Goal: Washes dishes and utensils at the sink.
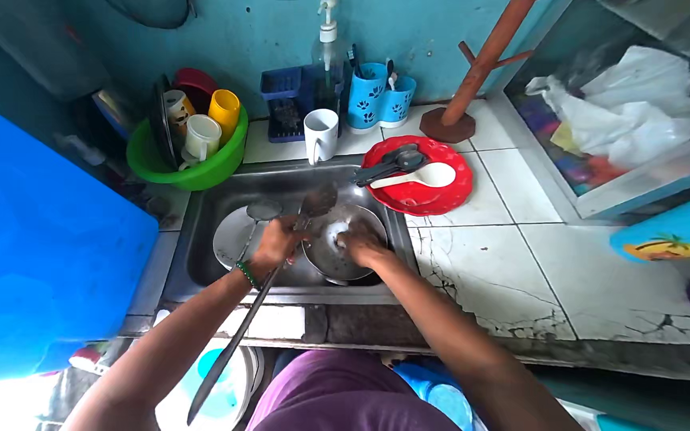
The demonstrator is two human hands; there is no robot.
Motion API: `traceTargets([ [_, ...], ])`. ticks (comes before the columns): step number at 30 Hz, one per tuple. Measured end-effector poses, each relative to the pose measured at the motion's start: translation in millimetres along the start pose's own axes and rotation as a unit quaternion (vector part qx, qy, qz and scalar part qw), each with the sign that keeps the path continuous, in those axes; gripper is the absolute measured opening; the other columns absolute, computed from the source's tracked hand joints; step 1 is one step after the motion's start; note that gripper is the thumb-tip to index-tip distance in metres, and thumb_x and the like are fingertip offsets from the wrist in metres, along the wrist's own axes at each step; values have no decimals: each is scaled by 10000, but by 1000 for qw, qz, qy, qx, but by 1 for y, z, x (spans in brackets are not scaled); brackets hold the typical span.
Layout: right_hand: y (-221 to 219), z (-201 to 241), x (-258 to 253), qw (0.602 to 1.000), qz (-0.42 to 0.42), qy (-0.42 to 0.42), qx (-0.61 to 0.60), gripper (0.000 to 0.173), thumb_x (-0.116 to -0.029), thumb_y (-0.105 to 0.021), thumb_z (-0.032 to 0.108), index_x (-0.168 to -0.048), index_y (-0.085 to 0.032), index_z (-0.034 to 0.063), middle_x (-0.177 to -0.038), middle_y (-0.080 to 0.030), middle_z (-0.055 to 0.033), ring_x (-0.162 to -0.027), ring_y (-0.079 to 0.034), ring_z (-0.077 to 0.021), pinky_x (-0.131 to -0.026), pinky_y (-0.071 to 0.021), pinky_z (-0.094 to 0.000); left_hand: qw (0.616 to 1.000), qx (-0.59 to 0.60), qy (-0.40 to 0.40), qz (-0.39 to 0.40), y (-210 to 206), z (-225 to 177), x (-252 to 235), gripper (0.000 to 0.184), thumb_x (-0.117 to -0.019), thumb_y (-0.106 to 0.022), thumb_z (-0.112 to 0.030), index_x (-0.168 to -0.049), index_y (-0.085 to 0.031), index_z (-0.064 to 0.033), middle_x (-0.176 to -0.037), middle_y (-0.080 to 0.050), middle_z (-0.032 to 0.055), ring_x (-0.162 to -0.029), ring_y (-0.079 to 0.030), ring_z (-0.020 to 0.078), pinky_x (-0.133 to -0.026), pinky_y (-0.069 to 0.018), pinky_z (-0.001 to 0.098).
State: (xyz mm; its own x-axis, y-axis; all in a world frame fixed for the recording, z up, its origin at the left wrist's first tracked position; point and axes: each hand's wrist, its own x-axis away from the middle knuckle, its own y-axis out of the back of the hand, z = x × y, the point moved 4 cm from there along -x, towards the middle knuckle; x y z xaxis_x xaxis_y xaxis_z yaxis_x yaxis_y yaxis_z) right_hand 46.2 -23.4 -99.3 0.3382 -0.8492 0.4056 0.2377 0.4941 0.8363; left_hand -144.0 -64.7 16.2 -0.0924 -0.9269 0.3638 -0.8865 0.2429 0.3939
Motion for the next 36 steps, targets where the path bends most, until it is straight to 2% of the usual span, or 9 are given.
traceTargets([
  [2, -6, 2, 0, 997, 74, 23, -1, 508, -986, -614, 48, -1485, -528, 93, -1557, -368, -320, -1423, -385, -518, -1125, -355, -678, 996, -88, -23, 16, 0, -10, 6, 391, -1023, -628, -106, -1407, -572, -54, -784, -618, 101, -460, -495, 90, -468, -473, 237],
  [5, 13, -2, 4, 994, 64, 79, -50, 304, -949, -600, -80, -1248, -653, -92, -1320, -586, -334, -1287, -535, -476, -1106, -391, -595, 978, -199, -61, 30, -2, -19, 11, 441, -1041, -600, -113, -1479, -546, -114, -920, -675, 171, -575, -574, 172, -581, -522, 326],
  [8, 54, -2, 29, 979, -69, 131, -137, 174, -920, -678, -68, -1087, -717, -92, -1129, -668, -301, -1101, -638, -444, -996, -484, -588, 974, -211, -80, 22, -3, -7, 6, 607, -1025, -619, -87, -1583, -379, -97, -1095, -674, 253, -691, -646, 275, -679, -565, 423],
  [11, 78, 17, 56, 934, -251, 163, -198, 145, -911, -700, -34, -1051, -738, -43, -1087, -666, -255, -996, -661, -395, -888, -540, -564, 979, -191, -65, 19, -15, 5, -3, 789, -1002, -634, -48, -1640, -170, -80, -1100, -681, 245, -727, -669, 287, -687, -577, 431],
  [13, 77, 40, 59, 916, -293, 169, -216, 152, -890, -721, -43, -1039, -745, -50, -1150, -651, -260, -1050, -652, -388, -932, -543, -533, 977, -199, -73, 14, -25, 5, -8, 651, -993, -648, -59, -1564, -338, -4, -1101, -686, 244, -794, -690, 315, -747, -584, 469],
  [15, 69, 56, 53, 911, -290, 191, -224, 163, -835, -712, -105, -991, -748, -72, -1136, -641, -270, -1036, -647, -383, -925, -548, -505, 971, -218, -102, -2, -31, 2, -10, 346, -976, -665, -70, -1308, -624, 16, -1089, -707, 221, -883, -702, 332, -827, -571, 514],
  [16, 68, 57, 51, 908, -295, 190, -227, 165, -813, -711, -123, -968, -747, -80, -1129, -638, -278, -1025, -646, -388, -913, -547, -506, 967, -228, -110, -7, -32, 1, -10, 279, -969, -673, -69, -1237, -677, 7, -1091, -714, 216, -941, -705, 346, -875, -558, 534],
  [30, 59, 64, 48, 866, -382, 206, -249, 156, -754, -811, -86, -872, -717, -124, -1050, -640, -296, -968, -652, -390, -873, -559, -485, 965, -225, -127, -40, -22, -17, -6, 202, -908, -716, -49, -1102, -740, 3, -981, -730, 199, -894, -699, 341, -838, -544, 551],
  [36, 52, 32, 30, 828, -407, 193, -333, 215, -931, -664, 13, -1093, -677, -128, -1175, -628, -285, -1075, -636, -347, -930, -541, -458, 976, -199, -88, -27, -15, -8, -18, 282, -1072, -548, -222, -1048, -720, 1, -799, -696, 110, -694, -631, 186, -725, -528, 402],
])
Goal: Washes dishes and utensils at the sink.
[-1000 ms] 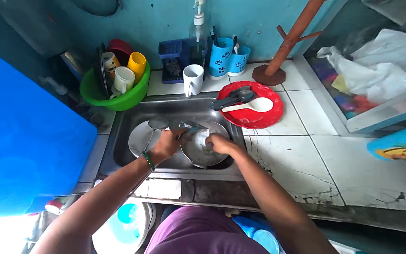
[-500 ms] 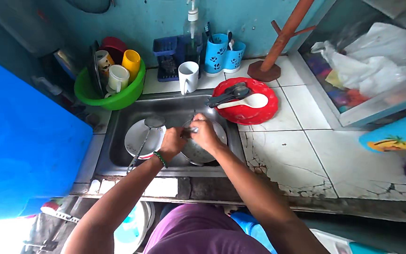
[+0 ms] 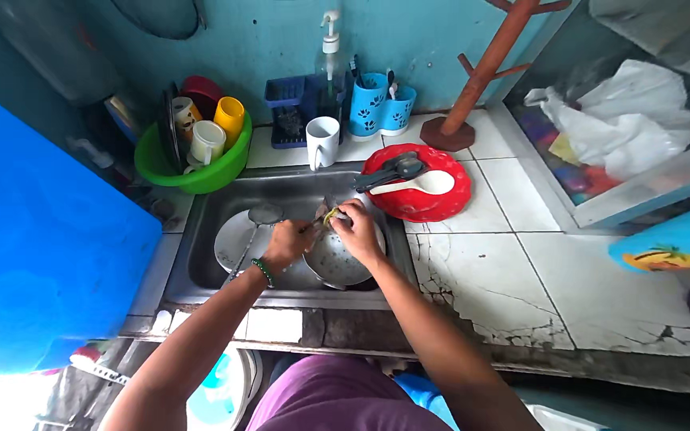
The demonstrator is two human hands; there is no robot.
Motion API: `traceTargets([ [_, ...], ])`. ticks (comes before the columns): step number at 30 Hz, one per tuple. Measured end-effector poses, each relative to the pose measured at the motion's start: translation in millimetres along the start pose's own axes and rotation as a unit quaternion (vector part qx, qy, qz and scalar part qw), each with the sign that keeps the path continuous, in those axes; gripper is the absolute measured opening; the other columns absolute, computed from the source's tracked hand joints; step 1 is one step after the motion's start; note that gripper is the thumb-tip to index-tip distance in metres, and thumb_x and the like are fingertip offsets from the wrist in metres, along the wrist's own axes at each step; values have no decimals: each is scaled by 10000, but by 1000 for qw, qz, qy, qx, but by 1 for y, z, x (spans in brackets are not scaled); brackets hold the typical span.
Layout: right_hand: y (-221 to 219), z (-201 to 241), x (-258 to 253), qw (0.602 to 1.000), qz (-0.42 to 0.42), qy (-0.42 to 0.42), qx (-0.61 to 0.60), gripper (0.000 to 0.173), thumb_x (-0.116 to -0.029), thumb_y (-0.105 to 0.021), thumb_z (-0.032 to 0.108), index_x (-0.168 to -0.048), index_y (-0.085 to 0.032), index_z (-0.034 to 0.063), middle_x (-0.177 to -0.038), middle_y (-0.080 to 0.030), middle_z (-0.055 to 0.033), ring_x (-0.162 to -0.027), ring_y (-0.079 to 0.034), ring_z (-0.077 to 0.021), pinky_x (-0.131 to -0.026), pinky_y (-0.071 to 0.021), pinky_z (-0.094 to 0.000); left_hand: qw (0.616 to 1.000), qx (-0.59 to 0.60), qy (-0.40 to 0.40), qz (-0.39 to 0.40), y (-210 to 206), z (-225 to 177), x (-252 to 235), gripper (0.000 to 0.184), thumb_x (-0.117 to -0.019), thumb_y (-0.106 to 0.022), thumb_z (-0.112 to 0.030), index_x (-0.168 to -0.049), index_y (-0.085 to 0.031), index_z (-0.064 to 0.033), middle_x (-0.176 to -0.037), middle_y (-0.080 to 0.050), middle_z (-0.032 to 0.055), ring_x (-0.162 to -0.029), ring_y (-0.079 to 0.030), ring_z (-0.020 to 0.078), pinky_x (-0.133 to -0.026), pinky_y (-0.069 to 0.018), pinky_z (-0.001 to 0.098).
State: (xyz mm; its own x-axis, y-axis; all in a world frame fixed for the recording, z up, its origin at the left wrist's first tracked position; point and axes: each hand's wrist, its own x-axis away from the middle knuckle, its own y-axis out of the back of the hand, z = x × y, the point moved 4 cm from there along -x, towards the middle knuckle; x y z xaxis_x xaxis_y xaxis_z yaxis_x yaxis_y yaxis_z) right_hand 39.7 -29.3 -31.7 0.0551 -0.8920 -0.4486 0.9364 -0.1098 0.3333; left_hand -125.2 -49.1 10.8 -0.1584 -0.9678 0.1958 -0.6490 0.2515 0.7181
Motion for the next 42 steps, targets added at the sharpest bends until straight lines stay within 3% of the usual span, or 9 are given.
traceTargets([
  [8, -32, 3, 5, 994, -28, 49, -94, 270, -1045, -389, 35, -1197, -499, -159, -1573, -359, -310, -1434, -433, -353, -1149, -395, -445, 997, 13, -20, 74, -9, -23, -4, 117, -995, -588, -7, -1057, -668, 50, -813, -625, 123, -640, -570, 152, -658, -517, 323],
  [10, -35, 10, 5, 990, -11, 98, -97, 270, -1034, -402, 18, -1185, -532, -164, -1570, -394, -307, -1519, -315, -411, -1243, -280, -502, 998, 3, -16, 60, -7, -24, -4, 105, -982, -622, -43, -984, -659, 56, -759, -605, 114, -599, -552, 150, -626, -505, 326],
  [15, -24, -4, -9, 995, -39, 11, -95, 452, -1094, -243, 86, -1446, -437, -122, -1587, -407, -247, -1482, -408, -301, -1210, -335, -422, 997, 24, -38, 69, -5, -21, 3, 229, -1025, -636, -165, -956, -643, 54, -688, -542, 61, -519, -488, 92, -553, -470, 254],
  [18, -31, 13, -7, 991, -31, 92, -94, 405, -1057, -333, 58, -1313, -560, -157, -1553, -429, -295, -1521, -316, -399, -1256, -257, -479, 997, 16, -33, 71, -3, -25, 1, 195, -1011, -651, -136, -962, -657, 52, -692, -557, 60, -513, -486, 83, -551, -467, 244],
  [20, -30, 16, -8, 986, -49, 133, -93, 368, -1030, -386, 81, -1080, -665, -152, -1416, -553, -325, -1443, -412, -459, -1229, -296, -507, 996, -10, -52, 65, -1, -29, 4, 189, -1006, -654, -129, -936, -670, 46, -715, -572, 72, -538, -501, 100, -572, -476, 266],
  [23, -17, 12, -19, 986, -97, -3, -136, 403, -1060, -351, 108, -968, -643, -153, -1043, -672, -210, -1002, -649, -234, -935, -516, -368, 993, -44, -103, 49, -2, -38, 14, 202, -1009, -637, -137, -981, -701, 52, -836, -662, 160, -727, -620, 232, -730, -525, 423],
  [26, -16, 0, -38, 935, -179, -211, -221, 428, -1103, -387, 269, -753, -547, 81, -549, -488, 65, -460, -485, -17, -498, -467, -215, 989, -60, -136, 20, -4, -44, 23, 229, -1020, -604, -138, -963, -702, 60, -858, -685, 196, -838, -671, 315, -817, -523, 511],
  [37, -22, 5, -10, 831, -140, -408, -351, 392, -1110, -314, 438, -929, -496, 142, -651, -447, 18, -492, -423, -94, -471, -400, -263, 983, -115, -144, -10, -5, -51, 21, 234, -1042, -551, -135, -990, -708, 29, -868, -699, 211, -866, -697, 382, -793, -535, 558],
  [42, -37, 27, -3, 820, -132, -332, -447, 327, -1123, -311, 429, -1056, -528, 195, -728, -525, 73, -558, -493, -2, -512, -448, -175, 974, -62, -196, -95, 15, -71, 22, 209, -1037, -581, -123, -996, -697, 46, -837, -689, 228, -791, -700, 387, -722, -555, 564],
])
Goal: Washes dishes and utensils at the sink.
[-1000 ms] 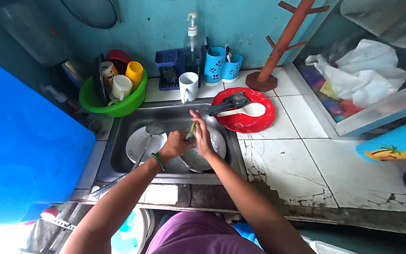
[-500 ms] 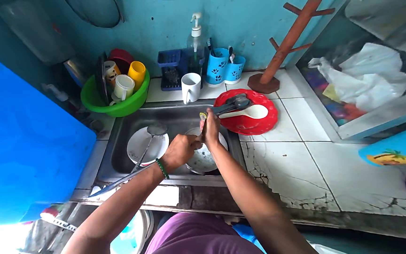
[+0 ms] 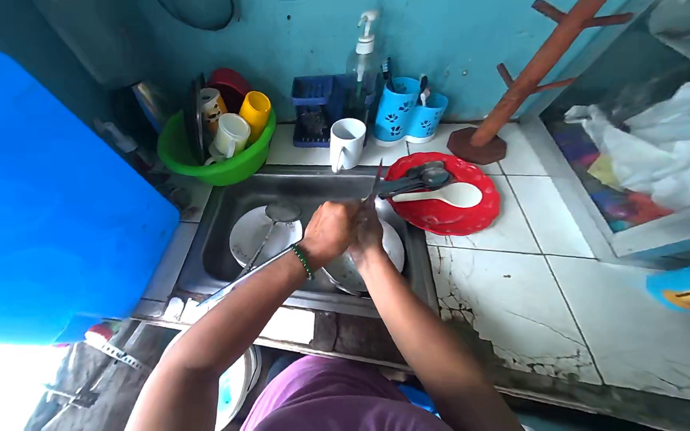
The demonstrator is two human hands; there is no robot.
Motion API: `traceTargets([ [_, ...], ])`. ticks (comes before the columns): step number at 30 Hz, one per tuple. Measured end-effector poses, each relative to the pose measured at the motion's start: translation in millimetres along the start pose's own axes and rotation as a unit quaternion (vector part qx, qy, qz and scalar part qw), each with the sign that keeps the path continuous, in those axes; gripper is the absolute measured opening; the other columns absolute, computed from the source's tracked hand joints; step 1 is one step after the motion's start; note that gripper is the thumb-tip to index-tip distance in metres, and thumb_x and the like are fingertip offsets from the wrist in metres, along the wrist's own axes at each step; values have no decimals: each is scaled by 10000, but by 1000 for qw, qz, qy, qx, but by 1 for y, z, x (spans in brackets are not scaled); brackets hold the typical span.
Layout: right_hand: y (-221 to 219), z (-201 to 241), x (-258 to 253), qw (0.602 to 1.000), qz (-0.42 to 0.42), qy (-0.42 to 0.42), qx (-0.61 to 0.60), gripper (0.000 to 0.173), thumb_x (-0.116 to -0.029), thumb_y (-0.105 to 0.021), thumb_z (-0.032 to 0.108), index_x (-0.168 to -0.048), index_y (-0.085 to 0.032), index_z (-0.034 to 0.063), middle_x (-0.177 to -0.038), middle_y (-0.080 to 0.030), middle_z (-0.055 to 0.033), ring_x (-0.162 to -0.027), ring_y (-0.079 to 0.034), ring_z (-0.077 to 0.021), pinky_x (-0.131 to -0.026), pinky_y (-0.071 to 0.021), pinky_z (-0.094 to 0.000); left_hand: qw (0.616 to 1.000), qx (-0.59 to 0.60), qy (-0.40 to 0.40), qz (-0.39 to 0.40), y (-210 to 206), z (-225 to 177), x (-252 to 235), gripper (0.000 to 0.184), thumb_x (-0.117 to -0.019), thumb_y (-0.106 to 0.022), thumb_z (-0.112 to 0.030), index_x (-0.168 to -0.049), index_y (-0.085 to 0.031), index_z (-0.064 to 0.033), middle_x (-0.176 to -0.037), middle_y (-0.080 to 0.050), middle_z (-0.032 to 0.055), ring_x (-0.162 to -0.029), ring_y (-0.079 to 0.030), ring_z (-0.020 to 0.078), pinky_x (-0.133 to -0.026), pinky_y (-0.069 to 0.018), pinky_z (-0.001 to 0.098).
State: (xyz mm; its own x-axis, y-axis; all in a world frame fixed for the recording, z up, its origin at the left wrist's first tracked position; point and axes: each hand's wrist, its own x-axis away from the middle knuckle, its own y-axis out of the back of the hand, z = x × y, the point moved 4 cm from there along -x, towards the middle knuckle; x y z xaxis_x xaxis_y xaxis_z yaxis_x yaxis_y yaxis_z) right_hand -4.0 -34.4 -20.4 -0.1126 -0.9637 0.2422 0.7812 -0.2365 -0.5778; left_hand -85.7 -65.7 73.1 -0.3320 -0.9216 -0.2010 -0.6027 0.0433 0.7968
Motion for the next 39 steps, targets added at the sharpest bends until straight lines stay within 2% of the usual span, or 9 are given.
traceTargets([
  [5, -38, 40, 4, 975, 144, 32, -166, 457, -1128, -154, 398, -1147, -556, 183, -930, -657, 34, -844, -652, -54, -746, -559, -258, 984, 152, -49, -81, 39, -29, -51, 285, -1024, -509, -35, -1259, -583, 108, -1009, -699, 208, -891, -691, 259, -846, -558, 432],
  [8, -62, 70, 10, 966, 213, 70, -131, 473, -1133, -122, 381, -1089, -549, 181, -836, -647, 37, -745, -647, -48, -661, -564, -232, 933, 334, -68, -119, 54, -42, -82, 365, -1027, -447, 25, -1388, -418, 73, -909, -636, 93, -656, -544, 77, -621, -486, 247],
  [11, -66, 78, 18, 961, 253, 106, -25, 590, -1123, -90, 442, -834, -532, 178, -529, -524, 65, -414, -495, -44, -411, -462, -208, 867, 459, -95, -167, 65, -52, -99, 384, -1003, -427, 85, -1382, -366, 69, -863, -585, 57, -606, -510, 44, -570, -470, 201],
  [14, -33, 45, 22, 942, 295, 101, 122, 661, -1089, -34, 531, -859, -523, 150, -545, -512, 70, -434, -516, -51, -458, -508, -231, 829, 501, -105, -227, 85, -56, -112, 299, -1009, -420, 101, -1301, -381, 51, -846, -569, 52, -603, -514, 52, -556, -472, 193],
  [18, 13, 2, 19, 940, 262, 94, 198, 469, -1107, -174, 294, -897, -544, 96, -616, -571, 73, -518, -579, -44, -555, -546, -218, 810, 501, -96, -289, 114, -45, -119, 262, -1032, -409, 87, -1286, -365, 39, -835, -572, 70, -601, -527, 72, -569, -482, 204],
  [22, 17, 3, 20, 966, 150, 103, 181, 488, -1129, -179, 277, -856, -539, 94, -558, -526, 84, -462, -524, -24, -494, -502, -192, 879, 432, -45, -199, 78, -27, -94, 348, -1111, -327, -105, -1413, -337, 68, -836, -601, 65, -583, -536, 77, -559, -497, 229],
  [26, 6, -8, 16, 957, 170, 122, 200, 502, -1122, -149, 232, -840, -533, 75, -536, -587, 41, -445, -592, -75, -475, -554, -237, 912, 383, -3, -148, 24, -11, -62, 317, -1125, -320, -198, -1190, -538, 22, -686, -431, -9, -551, -430, 80, -523, -414, 249],
  [35, 54, -5, -26, 737, 195, 48, 645, 436, -1087, -519, 311, -1129, -637, -107, -1029, -656, -284, -976, -639, -377, -913, -480, -558, 998, 3, 53, -42, 72, 55, 16, 283, -1047, -574, -192, -1012, -700, 59, -910, -683, 189, -846, -662, 295, -822, -535, 482],
  [39, 73, -8, -35, 705, 208, 16, 678, 522, -978, -715, 287, -1328, -578, -76, -1259, -626, -330, -1210, -601, -463, -1053, -441, -616, 985, 3, 162, -54, 78, 112, 67, 306, -1078, -536, -205, -1067, -670, 71, -866, -652, 223, -773, -638, 340, -742, -525, 522],
])
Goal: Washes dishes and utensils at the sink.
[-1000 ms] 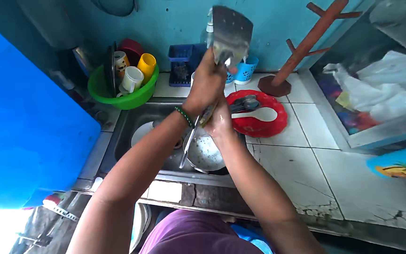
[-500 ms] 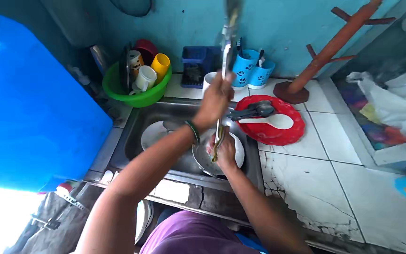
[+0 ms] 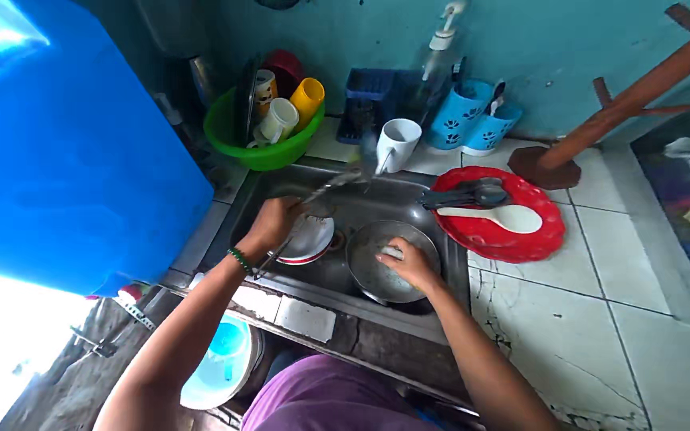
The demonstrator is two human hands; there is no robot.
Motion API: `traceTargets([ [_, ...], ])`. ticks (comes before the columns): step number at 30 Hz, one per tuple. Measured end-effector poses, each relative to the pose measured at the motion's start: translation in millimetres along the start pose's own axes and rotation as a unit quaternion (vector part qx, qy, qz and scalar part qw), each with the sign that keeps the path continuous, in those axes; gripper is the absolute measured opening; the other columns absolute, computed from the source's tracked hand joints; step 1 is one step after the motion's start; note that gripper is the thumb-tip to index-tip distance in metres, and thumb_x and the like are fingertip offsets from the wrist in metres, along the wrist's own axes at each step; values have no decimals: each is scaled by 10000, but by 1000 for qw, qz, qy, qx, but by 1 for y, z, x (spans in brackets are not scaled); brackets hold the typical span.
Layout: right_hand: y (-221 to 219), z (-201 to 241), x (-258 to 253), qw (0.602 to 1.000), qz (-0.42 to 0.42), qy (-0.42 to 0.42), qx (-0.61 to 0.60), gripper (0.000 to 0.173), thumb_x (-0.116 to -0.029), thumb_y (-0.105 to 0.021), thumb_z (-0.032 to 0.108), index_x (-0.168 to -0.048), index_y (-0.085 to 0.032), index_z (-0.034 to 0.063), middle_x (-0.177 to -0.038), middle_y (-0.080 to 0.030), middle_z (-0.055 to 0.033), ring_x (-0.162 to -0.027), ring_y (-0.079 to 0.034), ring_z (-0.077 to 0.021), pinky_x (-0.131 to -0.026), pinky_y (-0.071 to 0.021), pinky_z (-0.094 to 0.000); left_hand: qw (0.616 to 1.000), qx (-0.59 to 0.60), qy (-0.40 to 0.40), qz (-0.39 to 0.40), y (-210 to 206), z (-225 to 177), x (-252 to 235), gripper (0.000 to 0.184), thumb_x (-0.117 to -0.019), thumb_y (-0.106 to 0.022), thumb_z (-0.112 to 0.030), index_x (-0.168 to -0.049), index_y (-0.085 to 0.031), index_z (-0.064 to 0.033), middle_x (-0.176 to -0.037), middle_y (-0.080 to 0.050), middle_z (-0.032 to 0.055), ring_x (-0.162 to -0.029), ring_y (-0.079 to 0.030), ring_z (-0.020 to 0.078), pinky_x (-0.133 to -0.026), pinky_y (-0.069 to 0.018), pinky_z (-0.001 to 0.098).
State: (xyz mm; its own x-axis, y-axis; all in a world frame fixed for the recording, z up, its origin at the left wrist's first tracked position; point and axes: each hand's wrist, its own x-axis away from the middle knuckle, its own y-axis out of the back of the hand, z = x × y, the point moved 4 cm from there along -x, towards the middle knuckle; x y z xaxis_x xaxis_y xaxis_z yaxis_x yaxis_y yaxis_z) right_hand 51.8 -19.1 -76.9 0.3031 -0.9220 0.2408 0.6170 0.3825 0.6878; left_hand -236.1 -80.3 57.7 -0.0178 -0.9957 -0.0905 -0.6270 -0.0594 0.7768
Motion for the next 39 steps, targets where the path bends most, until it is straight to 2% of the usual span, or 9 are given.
traceTargets([
  [8, -6, 4, -4, 987, 72, -63, 126, 389, -1091, -477, 152, -1457, -517, 27, -1405, -564, -292, -1336, -534, -445, -1106, -407, -599, 979, -38, 198, 3, -10, 81, 11, 375, -1110, -455, -256, -1227, -645, 45, -1111, -669, 293, -1064, -652, 446, -946, -482, 630],
  [12, -4, 2, -1, 983, 28, -16, 183, 499, -976, -652, 91, -1466, -556, 87, -1499, -446, -316, -1429, -365, -512, -1152, -312, -649, 973, -46, 225, 9, -7, 97, 17, 394, -1122, -400, -234, -1258, -626, 58, -1166, -656, 306, -1136, -629, 453, -1000, -457, 626],
  [15, -14, -1, -3, 982, 59, -16, 181, 491, -905, -745, 77, -1372, -601, 37, -1497, -399, -341, -1386, -410, -518, -1122, -382, -619, 967, -21, 254, 16, -4, 108, 14, 392, -1124, -388, -216, -1280, -603, 72, -1139, -653, 301, -1091, -632, 437, -987, -469, 590],
  [21, -18, 3, -1, 952, 87, -83, 281, 507, -932, -606, -36, -1434, -562, 21, -1583, -320, -315, -1476, -301, -498, -1159, -345, -617, 953, -98, 281, 58, -7, 127, 6, 331, -1085, -467, -154, -1297, -603, 62, -1269, -617, 315, -1206, -595, 466, -1025, -452, 627],
  [25, -23, 5, -5, 958, 109, -69, 258, 547, -910, -626, -39, -1446, -520, -29, -1560, -368, -309, -1440, -382, -473, -1159, -351, -611, 967, -177, 184, 18, -15, 68, 13, 387, -1033, -552, -129, -1354, -573, 86, -1418, -505, 336, -1348, -476, 489, -1105, -403, 617],
  [29, -22, 7, -5, 970, 106, -92, 198, 476, -951, -621, -5, -1412, -525, -76, -1523, -420, -324, -1395, -446, -481, -1128, -383, -621, 994, -46, 75, 62, -80, -26, 16, 448, -1008, -623, -224, -1360, -580, 50, -1348, -575, 284, -1144, -652, 398, -982, -536, 535],
  [32, -7, 15, -11, 987, -50, -97, 115, 322, -986, -594, 17, -1285, -609, -102, -1416, -507, -331, -1306, -526, -483, -1084, -440, -608, 969, 11, 134, 208, -144, -31, 8, 774, -994, -667, -352, -1544, -320, 69, -1396, -543, 316, -1274, -581, 421, -1087, -455, 552],
  [34, -8, 16, -21, 986, -121, -107, 42, 300, -1023, -575, 69, -1277, -604, -87, -1334, -576, -328, -1237, -586, -477, -1041, -470, -606, 955, 33, 175, 239, -167, -23, 5, 866, -971, -689, -233, -1592, -153, 48, -1353, -568, 316, -1263, -589, 418, -1081, -462, 535],
  [39, -57, 26, -44, 996, -40, -8, -76, 299, -1003, -586, -4, -1274, -557, -127, -1228, -623, -335, -1164, -625, -450, -1019, -489, -570, 961, 76, 179, 196, -171, -17, 2, 708, -997, -598, -74, -1586, -216, 21, -1274, -619, 309, -1198, -627, 413, -1063, -471, 517],
])
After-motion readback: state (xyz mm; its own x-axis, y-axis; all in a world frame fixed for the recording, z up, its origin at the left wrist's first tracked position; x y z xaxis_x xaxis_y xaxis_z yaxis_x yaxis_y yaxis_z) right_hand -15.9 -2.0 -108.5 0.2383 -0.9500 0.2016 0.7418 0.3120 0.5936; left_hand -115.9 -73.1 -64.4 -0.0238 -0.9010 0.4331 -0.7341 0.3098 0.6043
